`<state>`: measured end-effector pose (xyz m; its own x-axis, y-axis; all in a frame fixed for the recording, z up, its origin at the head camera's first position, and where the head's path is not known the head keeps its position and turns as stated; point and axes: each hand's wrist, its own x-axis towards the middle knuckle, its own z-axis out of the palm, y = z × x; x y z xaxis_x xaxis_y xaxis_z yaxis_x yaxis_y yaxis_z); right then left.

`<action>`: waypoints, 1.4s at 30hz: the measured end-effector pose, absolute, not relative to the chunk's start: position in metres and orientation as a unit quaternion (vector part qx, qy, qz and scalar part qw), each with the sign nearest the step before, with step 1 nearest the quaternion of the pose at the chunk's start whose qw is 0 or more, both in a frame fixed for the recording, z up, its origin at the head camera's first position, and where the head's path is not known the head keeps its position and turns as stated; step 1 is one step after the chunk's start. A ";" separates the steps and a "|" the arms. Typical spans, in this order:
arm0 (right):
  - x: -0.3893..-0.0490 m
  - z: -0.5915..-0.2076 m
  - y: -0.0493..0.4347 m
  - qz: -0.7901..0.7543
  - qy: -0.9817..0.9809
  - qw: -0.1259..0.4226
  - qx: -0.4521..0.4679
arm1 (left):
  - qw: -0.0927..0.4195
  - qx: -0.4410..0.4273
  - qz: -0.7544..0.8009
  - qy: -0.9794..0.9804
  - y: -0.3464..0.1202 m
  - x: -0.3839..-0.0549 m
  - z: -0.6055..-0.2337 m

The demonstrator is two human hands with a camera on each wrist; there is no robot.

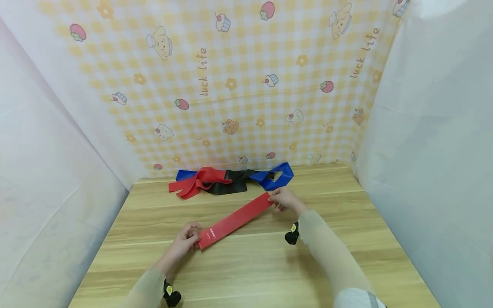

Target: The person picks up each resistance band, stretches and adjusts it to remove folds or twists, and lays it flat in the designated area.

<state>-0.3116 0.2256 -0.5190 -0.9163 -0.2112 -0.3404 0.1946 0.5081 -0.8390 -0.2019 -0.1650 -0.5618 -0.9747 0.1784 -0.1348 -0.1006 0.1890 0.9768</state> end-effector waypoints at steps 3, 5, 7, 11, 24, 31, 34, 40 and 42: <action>-0.314 -0.521 0.219 -0.515 0.835 0.194 0.013 | 0.123 0.033 0.628 0.767 -0.167 -0.200 -0.564; -0.315 -0.521 0.215 -0.529 0.827 0.190 0.015 | 0.129 0.038 0.625 0.769 -0.169 -0.198 -0.564; -0.316 -0.521 0.212 -0.548 0.816 0.185 0.019 | 0.129 0.040 0.618 0.775 -0.172 -0.201 -0.573; -0.319 -0.522 0.204 -0.581 0.795 0.172 0.029 | 0.137 0.051 0.612 0.778 -0.176 -0.199 -0.574; -0.329 -0.522 0.169 -0.650 0.743 0.143 0.071 | 0.158 0.058 0.619 0.767 -0.178 -0.187 -0.571; -0.335 -0.522 0.146 -0.664 0.732 0.131 0.076 | 0.163 0.051 0.623 0.763 -0.179 -0.183 -0.567; -0.337 -0.519 0.134 -0.661 0.737 0.126 0.071 | 0.168 0.051 0.618 0.767 -0.180 -0.181 -0.568; -0.339 -0.514 0.116 -0.665 0.736 0.112 0.059 | 0.189 0.083 0.581 0.788 -0.184 -0.177 -0.569; -0.340 -0.513 0.112 -0.671 0.731 0.110 0.055 | 0.194 0.091 0.578 0.787 -0.185 -0.176 -0.569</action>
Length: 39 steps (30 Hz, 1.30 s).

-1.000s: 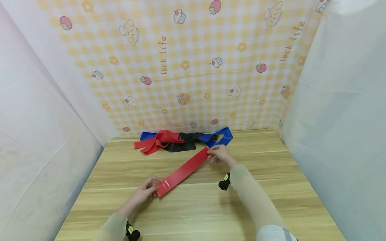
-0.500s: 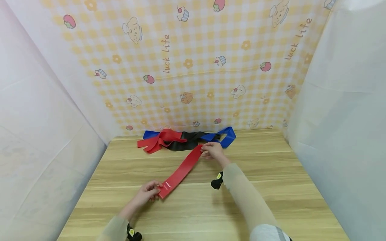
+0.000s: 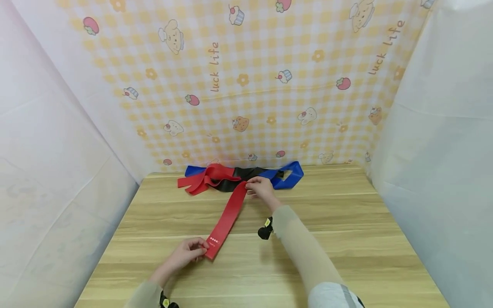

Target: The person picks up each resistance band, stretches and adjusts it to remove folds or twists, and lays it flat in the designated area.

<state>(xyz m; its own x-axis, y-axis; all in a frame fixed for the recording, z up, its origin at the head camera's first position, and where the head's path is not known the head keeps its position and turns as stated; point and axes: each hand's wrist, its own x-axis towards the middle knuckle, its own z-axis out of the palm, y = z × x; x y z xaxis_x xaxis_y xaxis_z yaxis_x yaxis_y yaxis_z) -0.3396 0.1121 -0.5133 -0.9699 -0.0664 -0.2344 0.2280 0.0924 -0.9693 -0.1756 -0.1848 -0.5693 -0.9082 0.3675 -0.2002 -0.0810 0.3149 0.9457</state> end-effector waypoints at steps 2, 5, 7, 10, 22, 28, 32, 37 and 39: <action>-0.341 -0.513 0.108 -0.677 0.727 0.107 0.051 | 0.196 0.094 0.580 0.785 -0.185 -0.174 -0.569; -0.342 -0.511 0.101 -0.682 0.722 0.107 0.042 | 0.197 0.094 0.583 0.783 -0.185 -0.172 -0.568; -0.343 -0.511 0.097 -0.683 0.721 0.108 0.037 | 0.197 0.095 0.584 0.781 -0.186 -0.171 -0.567; -0.344 -0.510 0.091 -0.685 0.720 0.110 0.030 | 0.199 0.096 0.588 0.779 -0.186 -0.170 -0.565; -0.345 -0.502 0.078 -0.681 0.724 0.107 0.020 | 0.214 0.092 0.573 0.785 -0.189 -0.168 -0.567; -0.347 -0.508 0.070 -0.679 0.727 0.105 0.016 | 0.218 0.092 0.570 0.787 -0.190 -0.164 -0.568; -0.346 -0.507 0.063 -0.678 0.727 0.106 0.006 | 0.216 0.092 0.579 0.781 -0.189 -0.163 -0.567; -0.347 -0.509 0.054 -0.676 0.730 0.102 -0.013 | 0.212 0.093 0.582 0.780 -0.190 -0.162 -0.567; -0.347 -0.509 0.050 -0.672 0.733 0.101 -0.020 | 0.211 0.094 0.582 0.780 -0.191 -0.162 -0.567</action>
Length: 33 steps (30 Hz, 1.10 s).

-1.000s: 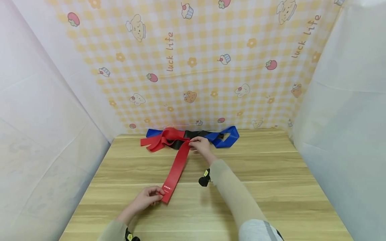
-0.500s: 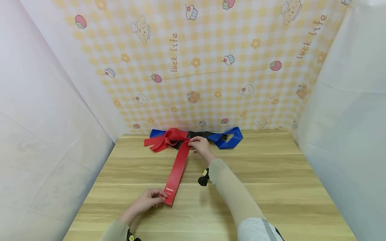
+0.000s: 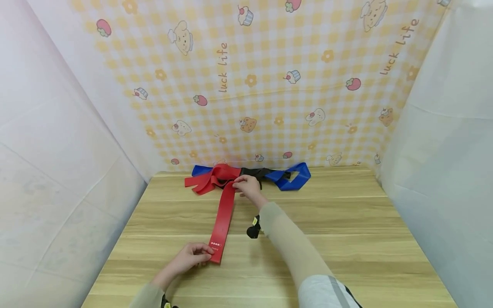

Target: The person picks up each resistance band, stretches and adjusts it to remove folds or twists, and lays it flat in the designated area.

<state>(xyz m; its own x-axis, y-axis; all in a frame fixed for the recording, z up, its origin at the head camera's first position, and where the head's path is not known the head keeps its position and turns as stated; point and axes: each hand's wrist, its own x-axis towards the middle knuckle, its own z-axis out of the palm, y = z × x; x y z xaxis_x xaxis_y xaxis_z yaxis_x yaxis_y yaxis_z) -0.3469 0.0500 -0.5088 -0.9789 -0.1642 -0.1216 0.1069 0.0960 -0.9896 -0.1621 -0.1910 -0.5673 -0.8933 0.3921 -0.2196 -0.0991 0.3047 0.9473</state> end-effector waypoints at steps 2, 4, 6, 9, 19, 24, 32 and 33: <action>-0.347 -0.508 0.045 -0.668 0.737 0.101 -0.024 | 0.212 0.092 0.582 0.779 -0.192 -0.162 -0.568; -0.346 -0.506 0.041 -0.662 0.741 0.104 -0.026 | 0.212 0.092 0.580 0.781 -0.194 -0.162 -0.568; -0.346 -0.504 0.037 -0.657 0.745 0.108 -0.029 | 0.213 0.090 0.576 0.784 -0.196 -0.162 -0.567; -0.346 -0.504 0.031 -0.656 0.745 0.116 -0.029 | 0.213 0.089 0.570 0.788 -0.198 -0.161 -0.568; -0.340 -0.519 0.019 -0.638 0.762 0.107 -0.034 | 0.222 0.094 0.571 0.785 -0.203 -0.159 -0.569; -0.336 -0.525 0.013 -0.632 0.766 0.114 -0.033 | 0.235 0.091 0.575 0.778 -0.201 -0.158 -0.568; -0.334 -0.537 0.007 -0.618 0.781 0.092 -0.026 | 0.229 0.095 0.547 0.800 -0.197 -0.160 -0.570; -0.333 -0.539 0.006 -0.619 0.780 0.090 -0.023 | 0.228 0.095 0.550 0.798 -0.197 -0.161 -0.571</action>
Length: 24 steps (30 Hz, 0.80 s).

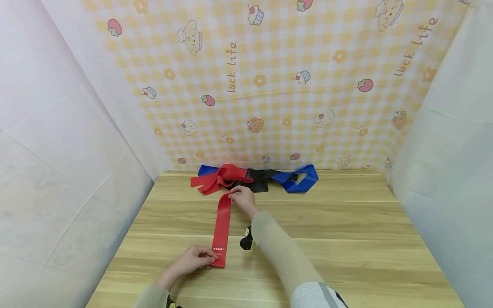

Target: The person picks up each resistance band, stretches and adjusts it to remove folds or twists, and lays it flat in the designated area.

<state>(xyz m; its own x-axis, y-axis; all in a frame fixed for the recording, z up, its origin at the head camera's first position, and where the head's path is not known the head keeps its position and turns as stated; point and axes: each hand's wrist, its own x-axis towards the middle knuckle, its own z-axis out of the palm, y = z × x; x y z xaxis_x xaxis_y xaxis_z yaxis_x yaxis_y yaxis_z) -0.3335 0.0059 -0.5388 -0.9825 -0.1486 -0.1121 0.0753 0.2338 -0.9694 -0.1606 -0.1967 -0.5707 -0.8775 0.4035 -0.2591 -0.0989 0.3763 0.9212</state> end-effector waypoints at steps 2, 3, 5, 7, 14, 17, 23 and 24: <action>-0.333 -0.542 0.005 -0.622 0.778 0.089 -0.021 | 0.227 0.093 0.555 0.795 -0.197 -0.161 -0.572; -0.332 -0.544 0.005 -0.621 0.778 0.090 -0.021 | 0.227 0.092 0.556 0.794 -0.197 -0.162 -0.573; -0.332 -0.546 0.004 -0.618 0.781 0.091 -0.021 | 0.226 0.090 0.559 0.793 -0.198 -0.162 -0.574; -0.331 -0.548 0.003 -0.613 0.784 0.092 -0.023 | 0.222 0.092 0.561 0.792 -0.198 -0.162 -0.575; -0.333 -0.554 0.000 -0.611 0.785 0.104 -0.025 | 0.218 0.095 0.556 0.796 -0.197 -0.161 -0.573; -0.333 -0.555 -0.001 -0.619 0.776 0.122 -0.027 | 0.221 0.096 0.546 0.802 -0.197 -0.161 -0.573; -0.331 -0.556 -0.003 -0.625 0.762 0.164 -0.039 | 0.213 0.118 0.518 0.820 -0.198 -0.162 -0.573; -0.331 -0.556 -0.003 -0.625 0.761 0.169 -0.041 | 0.213 0.121 0.515 0.822 -0.198 -0.162 -0.573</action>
<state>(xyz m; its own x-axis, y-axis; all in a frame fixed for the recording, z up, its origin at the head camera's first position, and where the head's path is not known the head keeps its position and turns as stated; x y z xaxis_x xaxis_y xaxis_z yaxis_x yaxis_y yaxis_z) -0.3312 -0.0035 -0.5565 -0.9399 -0.2726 -0.2058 0.1490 0.2152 -0.9651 -0.1618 -0.1976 -0.5729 -0.8805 0.4172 -0.2252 -0.0208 0.4406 0.8975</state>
